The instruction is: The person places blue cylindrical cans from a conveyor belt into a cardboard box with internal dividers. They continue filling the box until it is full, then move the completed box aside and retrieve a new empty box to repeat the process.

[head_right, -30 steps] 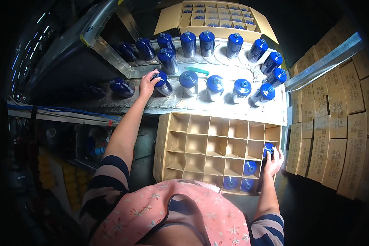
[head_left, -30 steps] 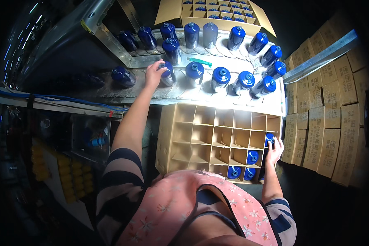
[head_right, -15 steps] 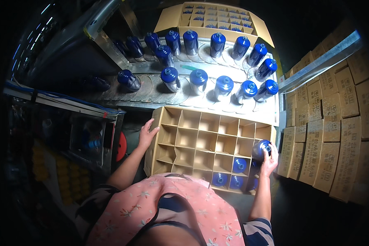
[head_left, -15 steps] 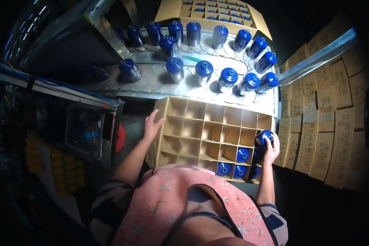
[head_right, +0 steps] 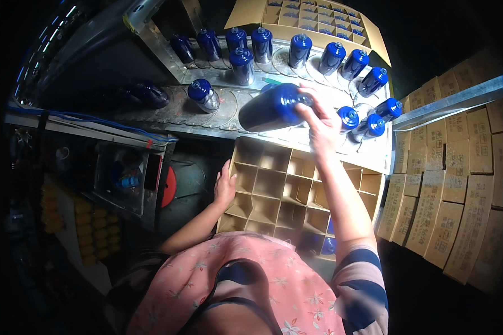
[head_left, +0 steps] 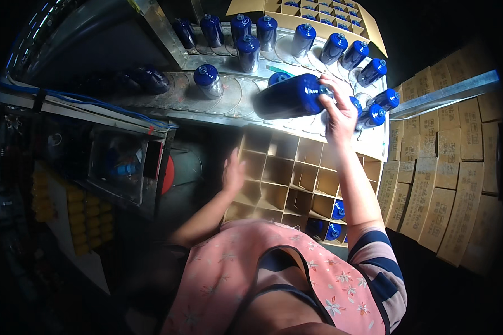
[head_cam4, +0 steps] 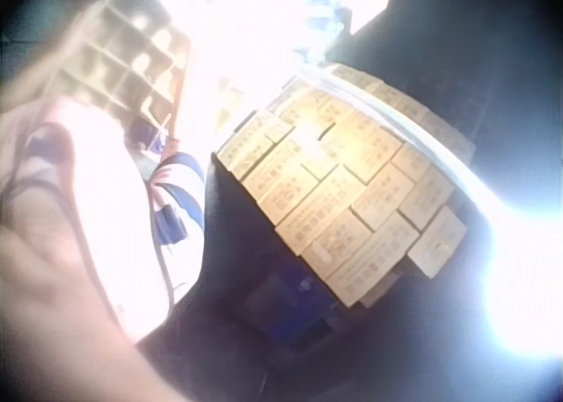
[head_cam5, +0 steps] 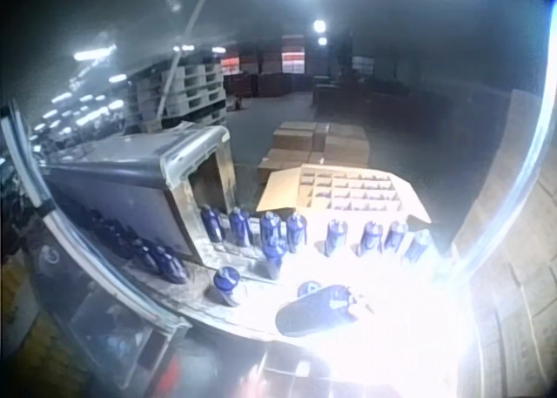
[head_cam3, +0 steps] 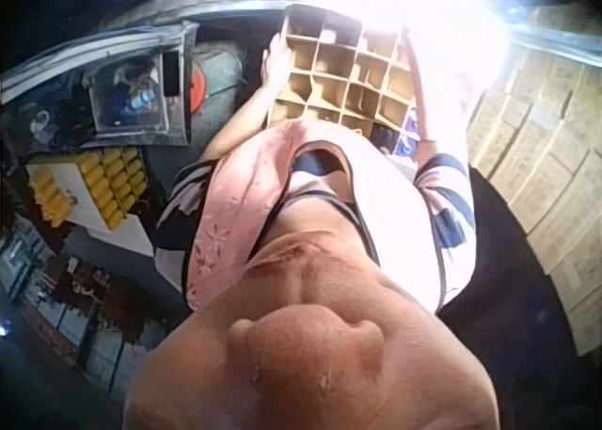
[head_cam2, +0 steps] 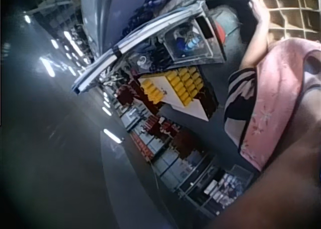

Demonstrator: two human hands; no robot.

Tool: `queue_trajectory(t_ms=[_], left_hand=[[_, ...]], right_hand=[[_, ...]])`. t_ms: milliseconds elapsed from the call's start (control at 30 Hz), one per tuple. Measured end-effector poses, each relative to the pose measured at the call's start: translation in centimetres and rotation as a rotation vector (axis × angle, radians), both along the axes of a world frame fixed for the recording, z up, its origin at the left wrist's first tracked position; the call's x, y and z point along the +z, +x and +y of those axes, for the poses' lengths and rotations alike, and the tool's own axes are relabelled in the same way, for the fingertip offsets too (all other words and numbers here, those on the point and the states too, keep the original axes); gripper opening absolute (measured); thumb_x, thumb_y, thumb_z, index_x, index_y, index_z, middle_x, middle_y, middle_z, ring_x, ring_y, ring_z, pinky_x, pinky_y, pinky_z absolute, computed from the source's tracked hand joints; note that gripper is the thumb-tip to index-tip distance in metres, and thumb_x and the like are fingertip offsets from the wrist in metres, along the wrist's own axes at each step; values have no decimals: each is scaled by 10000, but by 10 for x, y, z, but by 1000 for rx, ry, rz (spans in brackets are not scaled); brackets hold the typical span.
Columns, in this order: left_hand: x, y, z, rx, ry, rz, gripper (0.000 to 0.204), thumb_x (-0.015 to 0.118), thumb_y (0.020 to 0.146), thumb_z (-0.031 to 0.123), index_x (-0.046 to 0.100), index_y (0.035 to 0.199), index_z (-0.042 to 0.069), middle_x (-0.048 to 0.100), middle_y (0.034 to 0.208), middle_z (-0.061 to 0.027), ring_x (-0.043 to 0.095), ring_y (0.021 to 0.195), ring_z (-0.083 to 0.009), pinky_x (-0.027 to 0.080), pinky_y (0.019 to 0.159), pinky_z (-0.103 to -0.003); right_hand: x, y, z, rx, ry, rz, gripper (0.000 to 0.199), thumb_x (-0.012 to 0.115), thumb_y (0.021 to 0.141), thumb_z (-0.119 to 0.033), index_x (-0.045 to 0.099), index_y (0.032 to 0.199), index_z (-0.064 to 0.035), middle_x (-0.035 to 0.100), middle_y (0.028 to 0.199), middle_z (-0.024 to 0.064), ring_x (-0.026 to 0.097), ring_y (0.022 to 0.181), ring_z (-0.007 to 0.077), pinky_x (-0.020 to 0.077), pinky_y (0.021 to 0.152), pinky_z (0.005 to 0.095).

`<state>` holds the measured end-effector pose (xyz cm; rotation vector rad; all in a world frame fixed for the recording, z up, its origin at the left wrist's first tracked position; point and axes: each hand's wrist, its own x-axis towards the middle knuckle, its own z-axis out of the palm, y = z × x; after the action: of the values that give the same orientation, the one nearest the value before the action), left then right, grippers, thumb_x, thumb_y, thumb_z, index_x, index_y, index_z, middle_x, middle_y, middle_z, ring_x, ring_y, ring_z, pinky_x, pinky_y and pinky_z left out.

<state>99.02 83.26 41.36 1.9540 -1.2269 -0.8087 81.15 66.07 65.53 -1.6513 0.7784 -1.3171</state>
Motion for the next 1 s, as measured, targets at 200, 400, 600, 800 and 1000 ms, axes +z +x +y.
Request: queue_trajectory(t_ms=[200,400,600,800,1000], left_hand=[[-11,8,0,39,-69,17,543,532,950,188,322,1442,104,535,1242,-272,539,1096,-457,456,904,-483],[-20,27,6,61,-78,234,506,552,945,144,385,1413,56,534,1285,-254,558,1150,-386,443,966,-409],[10,139,-79,186,-541,542,369,555,950,72,531,1312,4,594,1292,-132,556,1200,-212,414,1011,-324],[72,229,-281,16,-740,389,542,682,858,98,483,1352,1,505,1381,-204,481,1299,-275,402,1040,-344],[40,236,-361,10,-618,36,504,800,735,218,630,1208,183,626,1075,-158,613,1055,-280,469,949,-345]], right_hand=[[-94,113,-77,-26,-158,310,311,730,771,-129,680,1064,-37,649,1180,94,561,1162,254,416,1001,341],[-154,143,-102,-164,-194,522,367,759,769,-146,673,1116,-65,647,1200,90,598,1133,246,464,937,312],[-135,89,-69,-160,-81,482,487,696,869,-106,548,1332,-79,579,1321,98,546,1209,171,444,988,302],[-123,-86,30,-646,89,190,249,573,950,-32,616,1191,11,637,1190,93,610,1046,145,474,927,274],[-165,-175,139,-1153,348,1183,487,701,854,-360,610,1237,-72,409,1466,141,357,1353,314,275,1121,445]])
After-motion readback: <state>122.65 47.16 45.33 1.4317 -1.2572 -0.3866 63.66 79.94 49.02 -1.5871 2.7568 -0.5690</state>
